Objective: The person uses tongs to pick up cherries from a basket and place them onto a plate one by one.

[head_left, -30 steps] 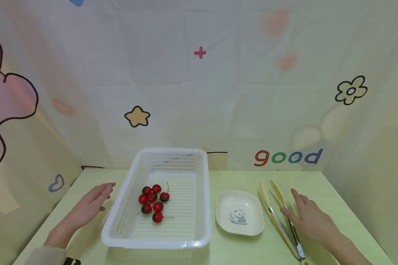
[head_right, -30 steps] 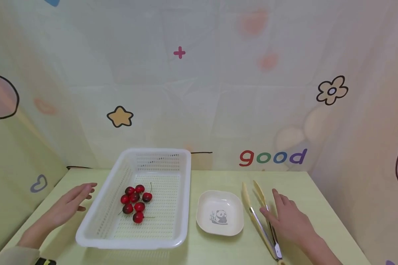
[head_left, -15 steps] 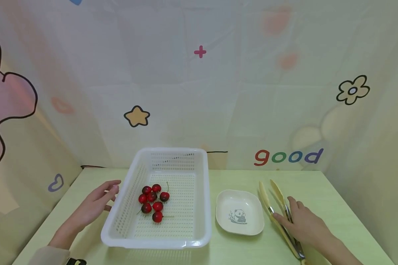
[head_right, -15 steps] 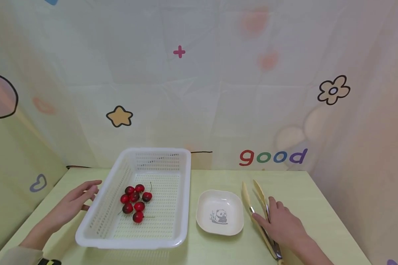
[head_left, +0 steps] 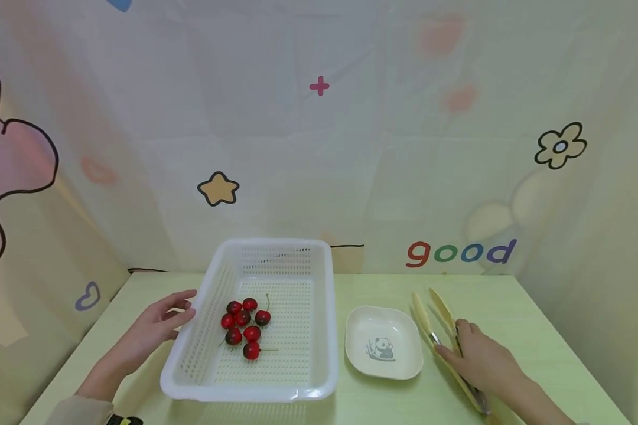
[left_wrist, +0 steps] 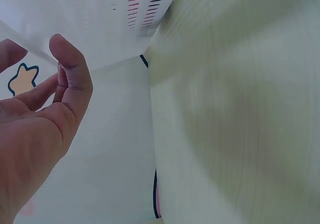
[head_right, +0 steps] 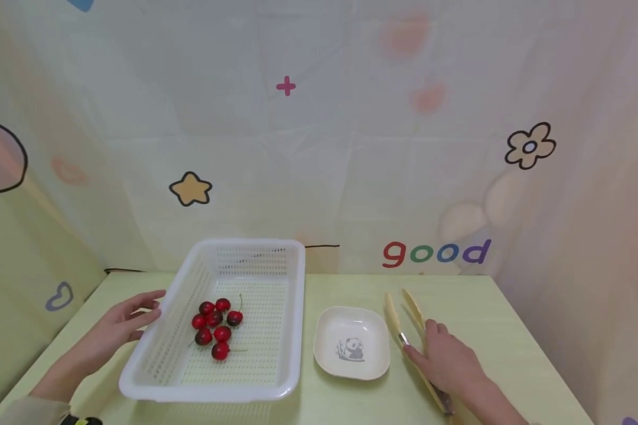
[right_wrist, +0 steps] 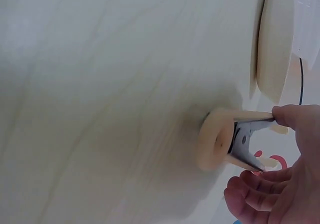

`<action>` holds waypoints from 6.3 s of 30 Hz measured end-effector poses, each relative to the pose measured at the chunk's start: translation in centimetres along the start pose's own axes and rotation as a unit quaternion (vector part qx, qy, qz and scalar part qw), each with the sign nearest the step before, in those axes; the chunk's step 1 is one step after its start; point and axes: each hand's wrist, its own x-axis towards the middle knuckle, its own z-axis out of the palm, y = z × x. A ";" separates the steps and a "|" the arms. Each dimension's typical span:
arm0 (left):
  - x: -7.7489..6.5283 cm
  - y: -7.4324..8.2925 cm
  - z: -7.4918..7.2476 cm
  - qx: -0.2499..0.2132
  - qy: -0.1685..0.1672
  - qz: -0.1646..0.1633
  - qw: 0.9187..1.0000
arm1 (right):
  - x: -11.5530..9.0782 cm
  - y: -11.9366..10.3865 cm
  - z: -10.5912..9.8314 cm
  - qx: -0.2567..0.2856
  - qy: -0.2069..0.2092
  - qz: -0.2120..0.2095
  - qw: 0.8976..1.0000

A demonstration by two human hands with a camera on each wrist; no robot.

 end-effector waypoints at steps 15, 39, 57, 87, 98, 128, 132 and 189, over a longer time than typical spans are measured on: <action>0.0 0.9 -0.2 -0.071 -0.041 -0.037 0.996 | 1.0 0.1 -0.5 -0.006 0.015 -0.027 1.000; 0.3 0.0 -0.7 -0.111 -0.085 -0.041 0.989 | 2.1 -0.1 -0.1 0.023 0.005 0.016 1.000; 0.3 0.3 -1.0 -0.105 -0.085 -0.049 0.990 | 2.3 -0.1 0.3 0.028 0.019 -0.003 0.999; 0.3 0.4 -0.9 -0.110 -0.087 -0.060 0.988 | 3.1 -0.3 -1.3 0.050 0.117 -0.037 0.991; 0.4 0.1 -1.0 -0.112 -0.089 -0.059 0.988 | 3.3 -0.4 -1.7 0.036 0.137 -0.072 0.987; 0.5 0.1 -1.0 -0.120 -0.119 -0.047 0.985 | 5.4 -4.2 -4.6 -0.069 0.185 -0.153 0.968; 0.5 0.1 -1.1 -0.115 -0.120 -0.052 0.985 | 5.9 -4.9 -4.9 -0.082 0.183 -0.165 0.966; 0.9 0.1 -1.5 -0.139 -0.142 -0.059 0.978 | 9.0 -18.3 -3.8 -0.153 0.154 -0.358 0.908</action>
